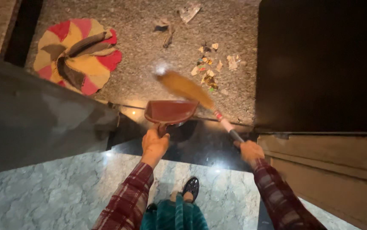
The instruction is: The person sweeps debris from the floor and stairs into a dustpan using a broom.
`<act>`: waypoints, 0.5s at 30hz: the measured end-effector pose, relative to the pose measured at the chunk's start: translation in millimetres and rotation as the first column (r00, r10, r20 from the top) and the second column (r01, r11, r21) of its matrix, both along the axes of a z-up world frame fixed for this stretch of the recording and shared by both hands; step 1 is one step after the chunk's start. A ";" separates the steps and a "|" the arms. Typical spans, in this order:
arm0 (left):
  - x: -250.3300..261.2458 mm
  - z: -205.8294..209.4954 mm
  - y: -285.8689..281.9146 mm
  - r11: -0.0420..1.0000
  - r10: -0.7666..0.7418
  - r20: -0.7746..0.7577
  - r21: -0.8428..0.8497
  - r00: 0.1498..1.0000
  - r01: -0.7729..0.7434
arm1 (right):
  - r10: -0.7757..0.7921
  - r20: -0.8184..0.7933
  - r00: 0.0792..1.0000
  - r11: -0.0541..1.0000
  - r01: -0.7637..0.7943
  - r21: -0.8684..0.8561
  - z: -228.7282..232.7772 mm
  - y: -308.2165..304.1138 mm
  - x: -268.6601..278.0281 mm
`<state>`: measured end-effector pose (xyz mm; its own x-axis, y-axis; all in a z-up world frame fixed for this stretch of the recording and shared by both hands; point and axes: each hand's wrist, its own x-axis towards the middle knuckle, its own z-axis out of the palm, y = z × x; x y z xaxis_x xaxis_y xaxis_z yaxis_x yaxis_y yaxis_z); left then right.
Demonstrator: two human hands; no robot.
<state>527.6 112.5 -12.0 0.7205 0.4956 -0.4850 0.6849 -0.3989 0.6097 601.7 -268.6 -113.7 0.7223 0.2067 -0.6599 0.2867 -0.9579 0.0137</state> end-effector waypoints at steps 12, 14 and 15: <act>40.8 7.9 -36.6 0.997 -0.065 0.111 -0.030 0.992 0.068 | 0.026 0.000 1.000 0.982 -0.025 0.190 50.4 78.8 17.4; 43.8 13.5 -35.0 0.997 -0.061 0.115 -0.047 0.992 0.067 | 0.099 -0.014 0.995 0.974 -0.094 0.207 41.9 69.7 -3.2; 46.0 14.4 -33.7 0.996 -0.068 0.109 -0.043 0.992 0.073 | 0.126 -0.001 0.992 0.972 -0.124 0.200 34.2 61.9 -11.5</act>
